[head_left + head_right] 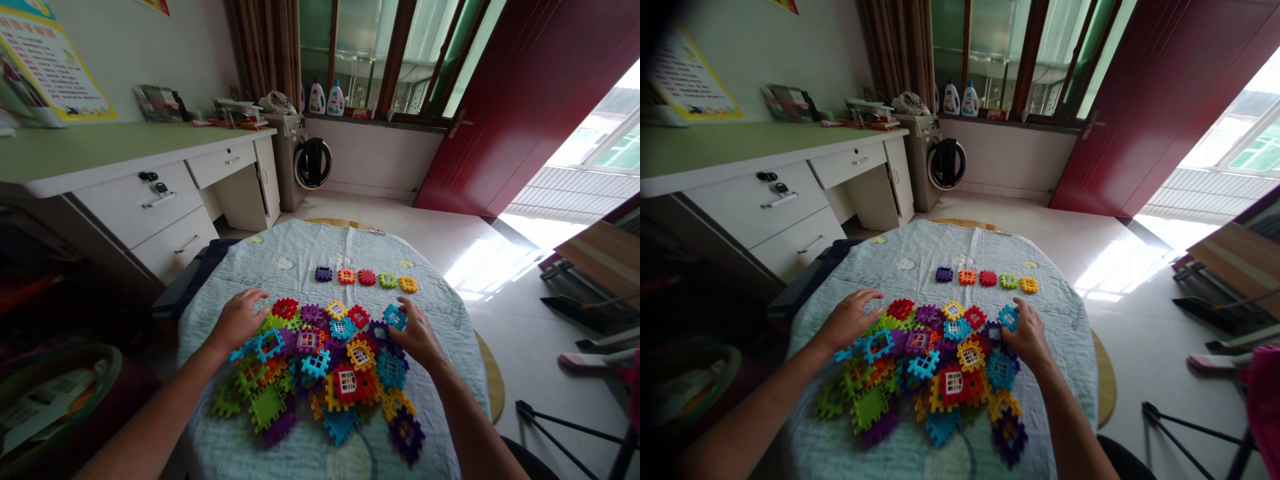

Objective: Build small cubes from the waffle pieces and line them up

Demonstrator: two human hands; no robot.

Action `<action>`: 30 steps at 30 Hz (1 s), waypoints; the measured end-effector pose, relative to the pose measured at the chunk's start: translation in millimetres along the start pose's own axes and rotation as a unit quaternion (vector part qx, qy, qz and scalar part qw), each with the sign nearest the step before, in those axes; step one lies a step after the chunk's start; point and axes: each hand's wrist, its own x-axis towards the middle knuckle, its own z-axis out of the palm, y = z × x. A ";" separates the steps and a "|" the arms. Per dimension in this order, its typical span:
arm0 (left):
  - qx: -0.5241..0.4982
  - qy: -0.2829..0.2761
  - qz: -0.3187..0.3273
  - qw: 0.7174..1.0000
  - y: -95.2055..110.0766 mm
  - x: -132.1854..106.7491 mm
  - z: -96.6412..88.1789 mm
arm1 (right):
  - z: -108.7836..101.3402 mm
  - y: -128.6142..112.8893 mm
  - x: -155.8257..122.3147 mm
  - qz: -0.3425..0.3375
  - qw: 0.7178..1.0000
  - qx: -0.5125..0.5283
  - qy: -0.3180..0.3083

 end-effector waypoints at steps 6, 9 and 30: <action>-0.068 -0.011 0.095 0.993 56.6 12.1 11.7 | 11.1 -38.1 -3.2 -0.088 0.989 0.102 -0.054; -0.210 0.014 0.015 0.978 62.5 17.4 14.9 | 15.2 -53.3 -6.8 -0.122 0.984 0.119 -0.054; 0.024 -0.272 0.189 0.943 130.7 16.9 54.2 | 39.9 -80.7 -15.5 -0.233 0.953 0.183 -0.069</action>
